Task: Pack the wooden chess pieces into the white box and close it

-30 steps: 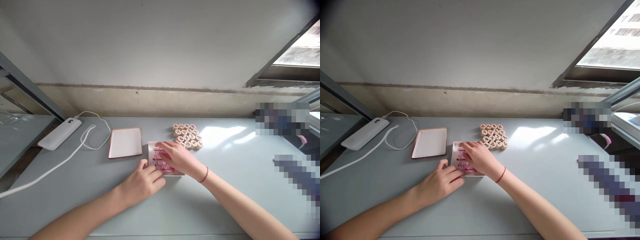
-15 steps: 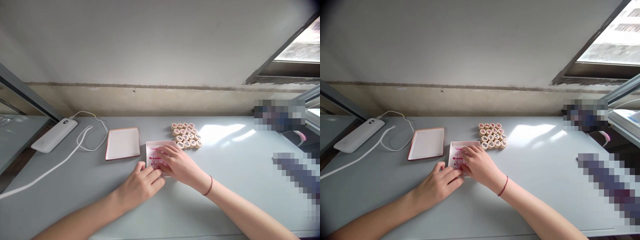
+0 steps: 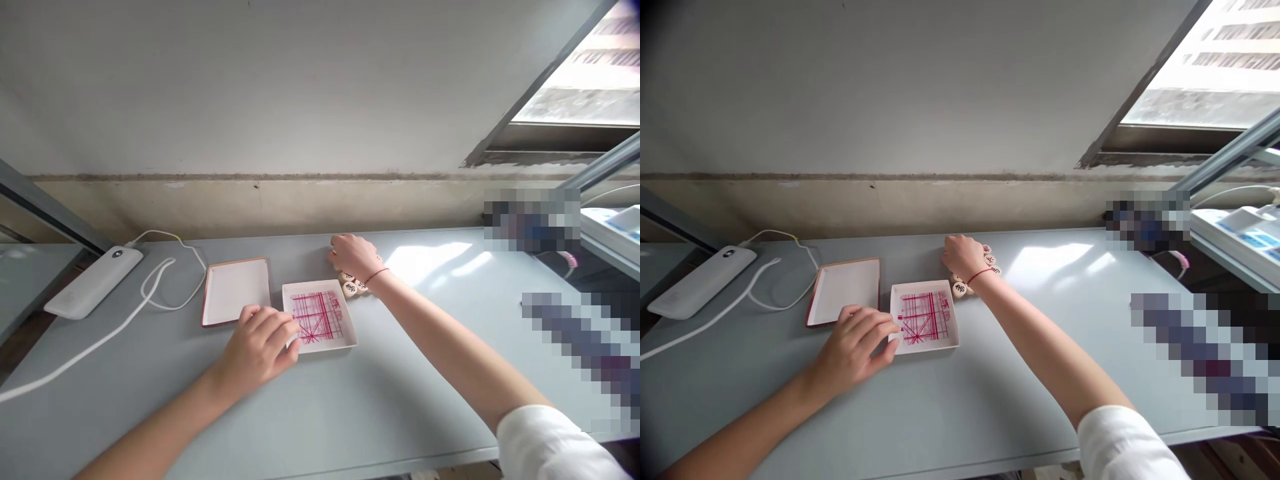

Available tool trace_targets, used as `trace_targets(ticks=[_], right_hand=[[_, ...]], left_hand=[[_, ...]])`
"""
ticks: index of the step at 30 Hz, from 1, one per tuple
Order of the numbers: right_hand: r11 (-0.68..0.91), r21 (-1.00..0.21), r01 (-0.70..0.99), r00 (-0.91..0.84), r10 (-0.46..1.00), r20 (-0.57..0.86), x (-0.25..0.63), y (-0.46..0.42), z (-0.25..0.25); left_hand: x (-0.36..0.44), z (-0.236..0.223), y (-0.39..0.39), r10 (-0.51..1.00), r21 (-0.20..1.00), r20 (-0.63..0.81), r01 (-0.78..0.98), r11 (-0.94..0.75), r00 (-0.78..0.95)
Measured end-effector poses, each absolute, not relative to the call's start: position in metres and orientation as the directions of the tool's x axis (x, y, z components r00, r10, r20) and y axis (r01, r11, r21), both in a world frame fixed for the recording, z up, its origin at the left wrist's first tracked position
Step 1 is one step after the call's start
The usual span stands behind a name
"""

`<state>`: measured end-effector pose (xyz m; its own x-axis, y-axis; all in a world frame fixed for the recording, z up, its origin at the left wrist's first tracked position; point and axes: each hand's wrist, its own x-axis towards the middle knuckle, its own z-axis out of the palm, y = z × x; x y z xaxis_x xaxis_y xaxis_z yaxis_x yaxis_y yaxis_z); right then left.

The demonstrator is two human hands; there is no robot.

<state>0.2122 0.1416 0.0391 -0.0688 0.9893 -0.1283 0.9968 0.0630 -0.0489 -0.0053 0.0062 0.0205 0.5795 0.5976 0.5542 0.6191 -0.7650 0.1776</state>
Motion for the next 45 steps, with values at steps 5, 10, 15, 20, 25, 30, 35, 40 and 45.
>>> trace_targets(ticks=[5,10,15,20,25,30,35,40,45], right_hand=[[0.052,-0.059,0.997,-0.059,0.991,-0.124,0.210,0.141,0.040],[0.236,-0.448,0.862,-0.215,0.972,0.098,0.207,0.106,0.060],[0.202,-0.924,0.326,-0.342,0.936,0.084,0.195,0.065,0.057],[0.092,-0.985,0.145,-0.355,0.934,0.035,0.193,0.057,0.037],[0.070,-0.991,0.114,-0.294,0.955,0.034,0.202,0.058,0.025],[0.131,-0.974,0.187,-0.131,0.986,0.107,0.207,0.062,0.019],[0.264,-0.917,0.300,-0.182,0.959,0.216,0.205,0.057,0.020],[0.365,-0.838,0.405,-0.268,0.924,0.273,0.200,0.051,0.020],[0.458,-0.697,0.552,-0.330,0.887,0.322,0.188,0.048,0.016]], left_hand=[[-0.013,0.018,0.016,0.637,0.186,0.557,0.667,-0.722,0.534],[-0.013,0.031,0.033,0.676,0.208,0.564,0.711,-0.671,0.474],[0.005,0.042,0.047,0.732,0.371,0.504,0.651,-0.662,0.458],[0.015,0.035,0.045,0.787,0.528,0.455,0.585,-0.616,0.417],[0.003,0.029,0.046,0.848,0.577,0.402,0.623,-0.528,0.346],[-0.003,0.024,0.050,0.843,0.515,0.390,0.672,-0.532,0.369],[0.006,0.019,0.048,0.850,0.389,0.328,0.761,-0.519,0.412],[0.011,0.016,0.047,0.872,0.335,0.314,0.816,-0.472,0.376],[0.007,0.018,0.045,0.877,0.287,0.330,0.847,-0.447,0.351]])
